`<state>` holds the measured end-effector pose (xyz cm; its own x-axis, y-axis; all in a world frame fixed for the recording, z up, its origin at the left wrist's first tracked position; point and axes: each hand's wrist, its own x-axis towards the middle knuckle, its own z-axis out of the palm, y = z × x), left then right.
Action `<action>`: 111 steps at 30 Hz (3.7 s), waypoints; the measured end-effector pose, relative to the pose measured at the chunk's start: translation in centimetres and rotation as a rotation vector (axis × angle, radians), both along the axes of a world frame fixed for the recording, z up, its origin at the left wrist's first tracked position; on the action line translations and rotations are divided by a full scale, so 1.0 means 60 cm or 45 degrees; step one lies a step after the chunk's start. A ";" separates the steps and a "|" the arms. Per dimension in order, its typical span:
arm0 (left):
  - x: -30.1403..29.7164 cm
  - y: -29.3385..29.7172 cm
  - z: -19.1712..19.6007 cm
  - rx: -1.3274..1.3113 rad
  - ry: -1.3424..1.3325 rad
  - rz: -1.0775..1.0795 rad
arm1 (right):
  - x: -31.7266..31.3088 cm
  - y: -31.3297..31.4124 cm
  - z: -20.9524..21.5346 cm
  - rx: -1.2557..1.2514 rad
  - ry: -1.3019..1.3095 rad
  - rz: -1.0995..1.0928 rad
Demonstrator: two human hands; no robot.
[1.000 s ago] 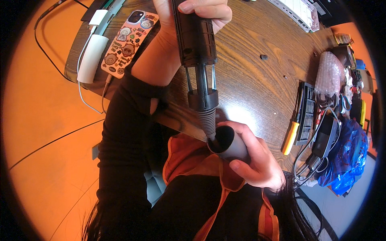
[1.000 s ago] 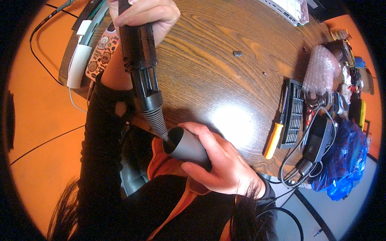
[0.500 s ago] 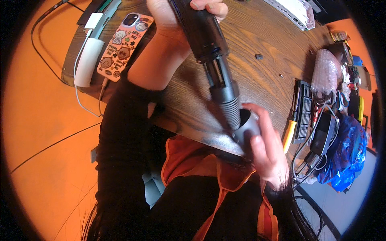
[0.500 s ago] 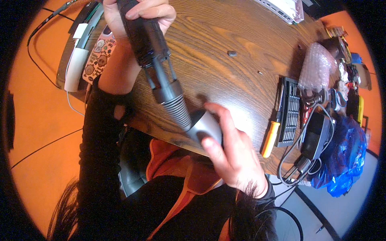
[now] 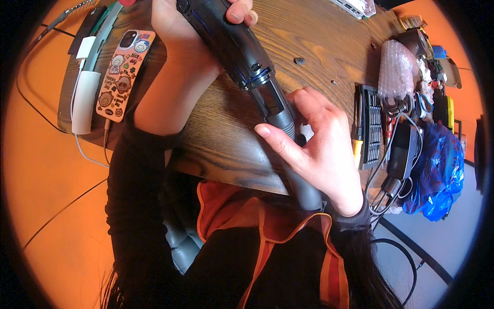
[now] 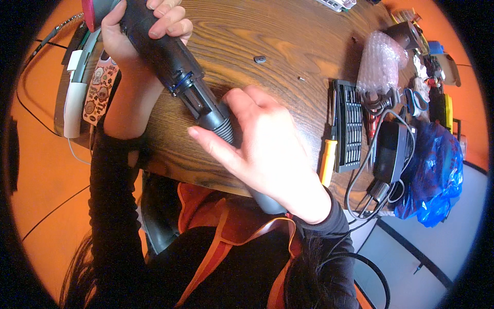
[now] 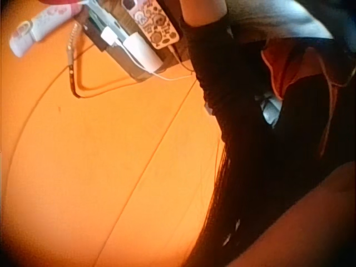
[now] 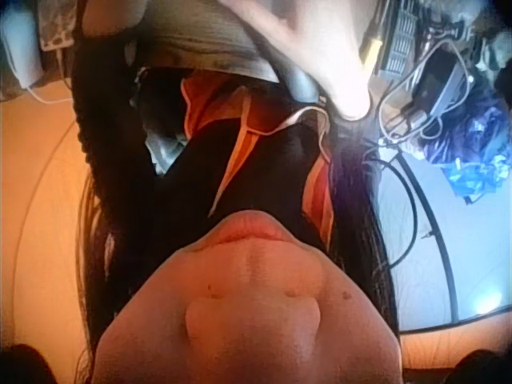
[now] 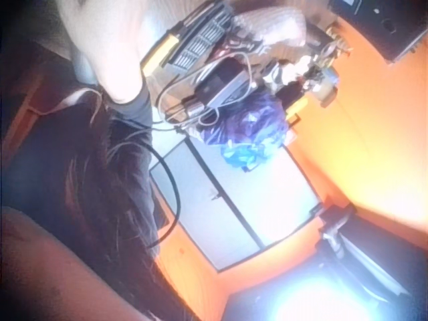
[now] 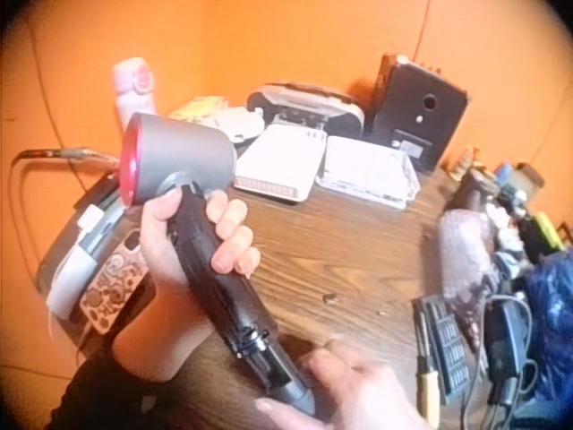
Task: The person assembles a hair dryer by attaching a pink nozzle to the main body, inserting a screw, and connecting a power cord. They then handle a second hair dryer wrapped in bubble wrap, remove the wrap, and place it on the table.
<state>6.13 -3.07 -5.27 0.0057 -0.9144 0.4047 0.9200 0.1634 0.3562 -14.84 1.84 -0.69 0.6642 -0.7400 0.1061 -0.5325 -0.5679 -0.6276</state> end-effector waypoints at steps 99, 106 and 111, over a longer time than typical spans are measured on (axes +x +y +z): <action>-0.114 0.064 0.015 0.457 -0.732 0.082 | -0.040 0.067 -0.075 1.549 -1.144 0.047; -0.111 0.062 0.022 0.457 -0.749 -0.005 | -0.046 0.064 -0.054 1.848 -1.089 0.031; -0.114 0.061 0.021 0.310 -0.642 -0.018 | -0.071 0.074 -0.068 1.788 -1.033 0.121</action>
